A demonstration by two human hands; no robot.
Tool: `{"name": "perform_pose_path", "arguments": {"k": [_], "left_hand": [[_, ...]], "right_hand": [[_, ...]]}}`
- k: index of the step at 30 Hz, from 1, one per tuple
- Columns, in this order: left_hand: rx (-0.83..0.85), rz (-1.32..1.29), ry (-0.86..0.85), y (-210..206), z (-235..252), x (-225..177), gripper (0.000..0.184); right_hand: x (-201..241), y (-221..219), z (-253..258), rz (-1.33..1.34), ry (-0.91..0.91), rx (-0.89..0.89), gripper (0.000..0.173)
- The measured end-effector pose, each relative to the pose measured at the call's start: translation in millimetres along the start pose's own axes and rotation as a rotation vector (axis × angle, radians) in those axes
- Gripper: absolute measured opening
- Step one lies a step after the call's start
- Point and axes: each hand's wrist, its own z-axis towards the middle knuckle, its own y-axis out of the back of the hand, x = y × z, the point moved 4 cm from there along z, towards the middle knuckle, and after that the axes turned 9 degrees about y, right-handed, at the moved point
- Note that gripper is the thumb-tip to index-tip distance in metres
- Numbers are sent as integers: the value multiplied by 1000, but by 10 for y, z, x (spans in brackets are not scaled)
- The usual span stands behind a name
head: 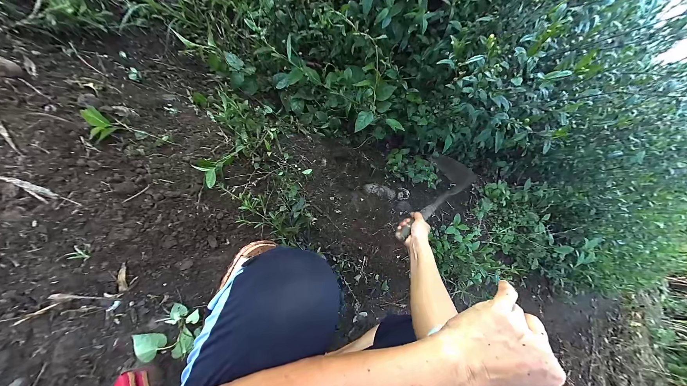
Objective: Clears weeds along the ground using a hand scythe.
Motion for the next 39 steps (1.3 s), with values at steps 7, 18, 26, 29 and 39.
{"name": "perform_pose_path", "arguments": {"k": [7, 18, 26, 29, 39], "left_hand": [[84, -7, -28, -108, 61, -34, 27], [89, -48, -136, -313, 12, -354, 30], [153, -10, -141, -521, 108, -228, 32], [195, -21, -146, -578, 147, -219, 29], [207, 40, -81, -614, 53, -29, 29]], "right_hand": [[-803, -526, -216, -291, -290, 303, 21], [635, 1085, 407, -14, 64, -30, 22], [-131, 490, 827, 2, -65, -23, 29], [-593, 478, 682, -361, -320, 296, 19], [222, 596, 1061, -140, -3, 5, 27]]}}
